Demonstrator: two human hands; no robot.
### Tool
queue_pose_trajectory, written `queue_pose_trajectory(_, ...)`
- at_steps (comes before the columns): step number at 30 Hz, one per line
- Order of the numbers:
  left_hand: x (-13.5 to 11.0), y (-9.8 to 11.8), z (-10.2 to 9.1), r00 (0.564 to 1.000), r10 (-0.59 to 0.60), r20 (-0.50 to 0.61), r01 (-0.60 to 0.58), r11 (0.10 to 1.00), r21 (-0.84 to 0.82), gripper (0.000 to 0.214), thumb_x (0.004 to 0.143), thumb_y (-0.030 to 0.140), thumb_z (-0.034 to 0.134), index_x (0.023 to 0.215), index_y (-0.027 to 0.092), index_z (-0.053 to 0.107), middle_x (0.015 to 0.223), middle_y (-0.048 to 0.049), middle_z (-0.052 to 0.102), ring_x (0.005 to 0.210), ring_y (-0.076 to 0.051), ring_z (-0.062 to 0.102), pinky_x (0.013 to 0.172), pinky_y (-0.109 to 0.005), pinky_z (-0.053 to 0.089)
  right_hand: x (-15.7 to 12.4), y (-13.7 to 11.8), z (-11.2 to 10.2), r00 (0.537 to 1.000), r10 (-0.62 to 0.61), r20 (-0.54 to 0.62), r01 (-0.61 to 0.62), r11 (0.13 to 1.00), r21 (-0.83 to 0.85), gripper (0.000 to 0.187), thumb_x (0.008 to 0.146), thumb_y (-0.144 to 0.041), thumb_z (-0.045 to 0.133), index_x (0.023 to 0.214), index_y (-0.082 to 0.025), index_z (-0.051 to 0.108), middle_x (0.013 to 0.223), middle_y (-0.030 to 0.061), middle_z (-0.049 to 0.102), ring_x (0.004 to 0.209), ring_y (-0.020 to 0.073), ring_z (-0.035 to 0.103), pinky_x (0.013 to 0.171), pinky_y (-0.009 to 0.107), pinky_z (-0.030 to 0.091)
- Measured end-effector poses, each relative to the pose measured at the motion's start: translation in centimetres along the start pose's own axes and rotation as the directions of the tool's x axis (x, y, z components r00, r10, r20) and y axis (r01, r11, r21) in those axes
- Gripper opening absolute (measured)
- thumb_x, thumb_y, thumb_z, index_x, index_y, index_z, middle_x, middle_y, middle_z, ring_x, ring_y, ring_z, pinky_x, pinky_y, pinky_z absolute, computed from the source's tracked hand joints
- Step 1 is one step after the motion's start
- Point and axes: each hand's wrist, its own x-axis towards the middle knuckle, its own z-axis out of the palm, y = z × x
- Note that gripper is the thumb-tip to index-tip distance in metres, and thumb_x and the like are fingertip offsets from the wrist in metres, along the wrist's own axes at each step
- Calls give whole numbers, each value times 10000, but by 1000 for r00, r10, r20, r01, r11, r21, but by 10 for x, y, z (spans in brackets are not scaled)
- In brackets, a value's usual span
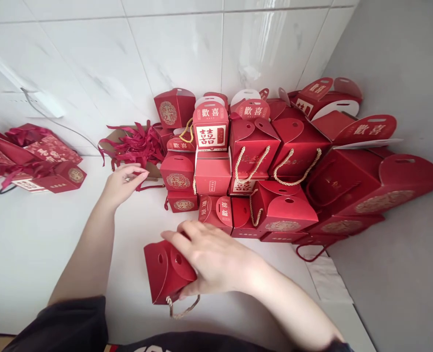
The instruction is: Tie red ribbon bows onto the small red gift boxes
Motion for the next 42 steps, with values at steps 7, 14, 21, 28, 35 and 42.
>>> queue_pose_trajectory(7,14,-53,49,995,-85,42,72,965,251,583,870,412,579,1357,92,565,1541,-191,391,1407,-393,357,1154,-512,311,31,3,41,995,38,92,-32,997,-71,881,714,-480,801,1426,-119,427,1244,185,540,1104,356,559,916,488,497)
queue_pose_trajectory(14,-4,4,0,990,-59,-131,66,997,50,362,894,417,552,1121,191,721,1177,-102,706,1080,-282,636,971,-438,504,11,6,13,1000,12,-13,-11,993,121,544,906,-385,647,1378,-174,480,1279,138,579,1177,284,560,982,414,486)
queue_pose_trajectory(21,-68,93,-54,859,196,472,202,718,-666,60,789,272,746,824,225,740,723,-17,706,529,-107,595,474,-221,487,13,4,4,847,121,-517,118,907,405,485,916,-311,639,1361,-230,463,1425,126,486,1349,246,447,1124,431,390)
queue_pose_trajectory(28,-68,107,-32,698,284,658,377,635,-674,153,850,307,693,960,201,695,673,5,640,448,-53,484,393,-159,369,15,13,13,956,155,-250,197,296,935,462,958,-288,590,1374,-230,399,691,-60,600,690,132,672,760,324,564)
queue_pose_trajectory(35,-65,91,-40,679,272,682,444,587,-677,226,771,334,768,959,244,680,462,72,524,293,-39,383,279,-131,230,-9,20,-18,890,227,-396,249,486,838,310,877,-293,700,1167,-228,610,623,-76,450,531,77,457,536,205,424)
queue_pose_trajectory(42,-49,72,-38,921,-6,390,360,399,-844,133,813,423,697,882,309,709,408,69,538,339,-94,515,275,-162,322,-52,19,-49,822,298,-485,81,782,617,166,954,-228,594,1117,-237,627,618,-38,618,548,121,605,552,241,504)
